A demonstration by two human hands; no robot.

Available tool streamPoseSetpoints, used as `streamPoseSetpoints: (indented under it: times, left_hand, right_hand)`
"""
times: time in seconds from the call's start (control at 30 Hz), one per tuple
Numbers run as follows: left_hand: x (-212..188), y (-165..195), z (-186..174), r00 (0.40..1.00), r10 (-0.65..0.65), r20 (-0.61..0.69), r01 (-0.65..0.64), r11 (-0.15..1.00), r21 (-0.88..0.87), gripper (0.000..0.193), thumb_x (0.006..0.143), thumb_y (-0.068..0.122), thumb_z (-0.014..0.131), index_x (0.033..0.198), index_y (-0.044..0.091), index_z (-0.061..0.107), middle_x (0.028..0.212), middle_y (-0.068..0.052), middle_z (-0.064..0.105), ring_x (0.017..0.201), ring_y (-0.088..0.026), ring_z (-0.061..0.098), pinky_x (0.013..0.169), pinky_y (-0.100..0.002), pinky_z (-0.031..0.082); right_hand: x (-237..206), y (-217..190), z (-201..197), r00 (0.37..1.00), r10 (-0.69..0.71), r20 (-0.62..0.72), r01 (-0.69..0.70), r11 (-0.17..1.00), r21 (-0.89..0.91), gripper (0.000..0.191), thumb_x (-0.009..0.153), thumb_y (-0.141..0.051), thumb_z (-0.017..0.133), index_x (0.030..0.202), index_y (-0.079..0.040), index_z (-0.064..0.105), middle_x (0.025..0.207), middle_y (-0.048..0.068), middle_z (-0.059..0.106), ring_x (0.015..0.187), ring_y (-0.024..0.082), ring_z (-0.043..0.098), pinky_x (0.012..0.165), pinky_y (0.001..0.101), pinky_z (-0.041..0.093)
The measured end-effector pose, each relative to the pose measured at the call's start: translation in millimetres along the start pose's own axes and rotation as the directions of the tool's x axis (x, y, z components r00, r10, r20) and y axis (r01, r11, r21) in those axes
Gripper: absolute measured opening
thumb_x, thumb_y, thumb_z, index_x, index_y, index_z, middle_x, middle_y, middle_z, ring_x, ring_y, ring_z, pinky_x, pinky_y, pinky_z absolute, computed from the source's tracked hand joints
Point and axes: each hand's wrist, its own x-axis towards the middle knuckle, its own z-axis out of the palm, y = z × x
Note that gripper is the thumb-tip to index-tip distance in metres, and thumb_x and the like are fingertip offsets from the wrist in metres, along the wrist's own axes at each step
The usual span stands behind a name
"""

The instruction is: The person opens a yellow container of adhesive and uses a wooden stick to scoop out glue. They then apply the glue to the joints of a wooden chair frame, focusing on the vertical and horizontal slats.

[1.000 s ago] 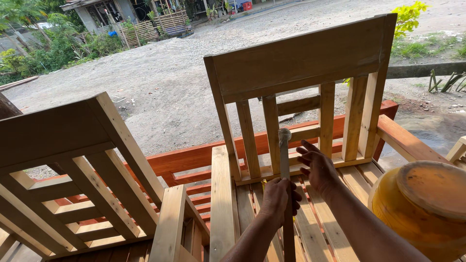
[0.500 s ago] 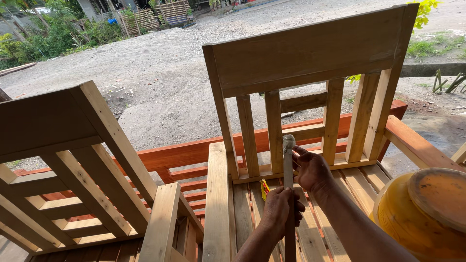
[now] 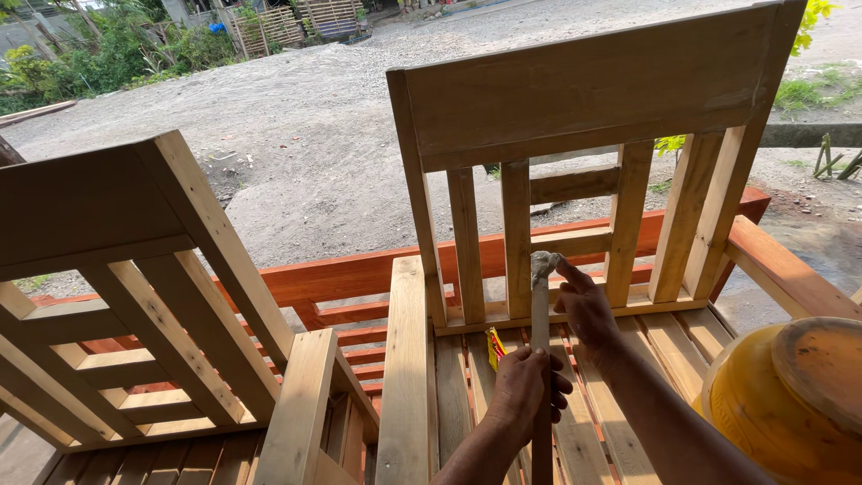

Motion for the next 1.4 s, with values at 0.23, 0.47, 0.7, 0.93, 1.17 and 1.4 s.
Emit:
streamPoseSetpoints:
  times: [0.23, 0.47, 0.7, 0.93, 1.17, 1.4]
  left_hand:
    - [-1.1, 6.4, -0.8, 0.997, -0.051, -0.05, 0.045, 0.993, -0.107, 0.03, 0.102, 0.014, 0.037, 0.111, 0.0, 0.063, 0.068, -0.009, 0.06, 0.053, -0.017, 0.053, 0.047, -0.036, 0.047]
    - [-6.2, 13.4, -2.6, 0.995, -0.058, -0.085, 0.049, 0.993, -0.106, 0.026, 0.098, 0.009, 0.04, 0.111, 0.0, 0.061, 0.068, -0.009, 0.059, 0.053, -0.017, 0.051, 0.047, -0.036, 0.046]
    - [-7.4, 11.2, -6.5, 0.996, -0.045, -0.079, 0.042, 0.998, -0.043, 0.028, 0.096, 0.006, 0.04, 0.112, 0.0, 0.062, 0.068, -0.007, 0.058, 0.053, -0.017, 0.051, 0.047, -0.035, 0.046]
    - [-14.2, 2.5, -16.7, 0.983, -0.097, -0.159, 0.085, 0.993, -0.084, 0.03, 0.091, 0.005, 0.038, 0.115, 0.005, 0.056, 0.076, -0.008, 0.055, 0.057, -0.018, 0.049, 0.047, -0.036, 0.043]
    - [-14.4, -2.7, -27.3, 0.971, -0.106, -0.216, 0.096, 0.994, -0.056, 0.033, 0.088, 0.005, 0.038, 0.115, 0.008, 0.059, 0.077, -0.009, 0.055, 0.056, -0.018, 0.048, 0.046, -0.035, 0.042]
    - [-11.1, 7.4, -27.0, 0.962, -0.155, -0.226, 0.153, 0.988, -0.029, 0.031, 0.09, 0.007, 0.039, 0.115, 0.008, 0.057, 0.076, -0.007, 0.053, 0.056, -0.016, 0.048, 0.047, -0.035, 0.041]
  right_hand:
    - [-27.3, -15.4, 14.0, 0.935, -0.292, 0.2, 0.268, 0.217, -0.939, 0.094, 0.072, 0.002, 0.063, 0.159, -0.027, 0.04, 0.167, 0.01, 0.026, 0.142, 0.029, 0.033, 0.112, 0.049, 0.028]
    - [-51.0, -56.3, 25.1, 0.935, -0.239, 0.262, 0.283, 0.056, -0.957, 0.083, 0.074, -0.016, 0.072, 0.153, -0.033, 0.05, 0.169, 0.012, 0.024, 0.144, 0.031, 0.027, 0.113, 0.0522, 0.022]
    - [-27.0, -13.1, 13.1, 0.899, -0.418, 0.134, 0.319, 0.413, -0.853, 0.057, 0.071, 0.009, 0.061, 0.117, -0.024, 0.074, 0.151, 0.011, 0.049, 0.139, 0.032, 0.04, 0.109, 0.0482, 0.036]
    - [17.8, 78.3, -12.7, 0.993, 0.065, -0.099, -0.073, 0.994, -0.082, 0.048, 0.08, 0.012, 0.048, 0.116, -0.012, 0.069, 0.111, 0.007, 0.066, 0.102, 0.017, 0.06, 0.082, 0.0343, 0.052]
    - [25.3, 122.5, -1.4, 0.895, 0.445, -0.013, -0.444, 0.895, 0.04, 0.053, 0.081, 0.008, 0.049, 0.13, -0.013, 0.059, 0.107, 0.0, 0.065, 0.084, 0.015, 0.063, 0.069, 0.0301, 0.047]
    - [42.4, 118.9, 16.9, 0.833, 0.55, -0.053, -0.549, 0.812, -0.199, 0.051, 0.086, -0.004, 0.052, 0.135, -0.019, 0.053, 0.094, 0.011, 0.074, 0.055, 0.02, 0.058, 0.053, 0.0366, 0.047]
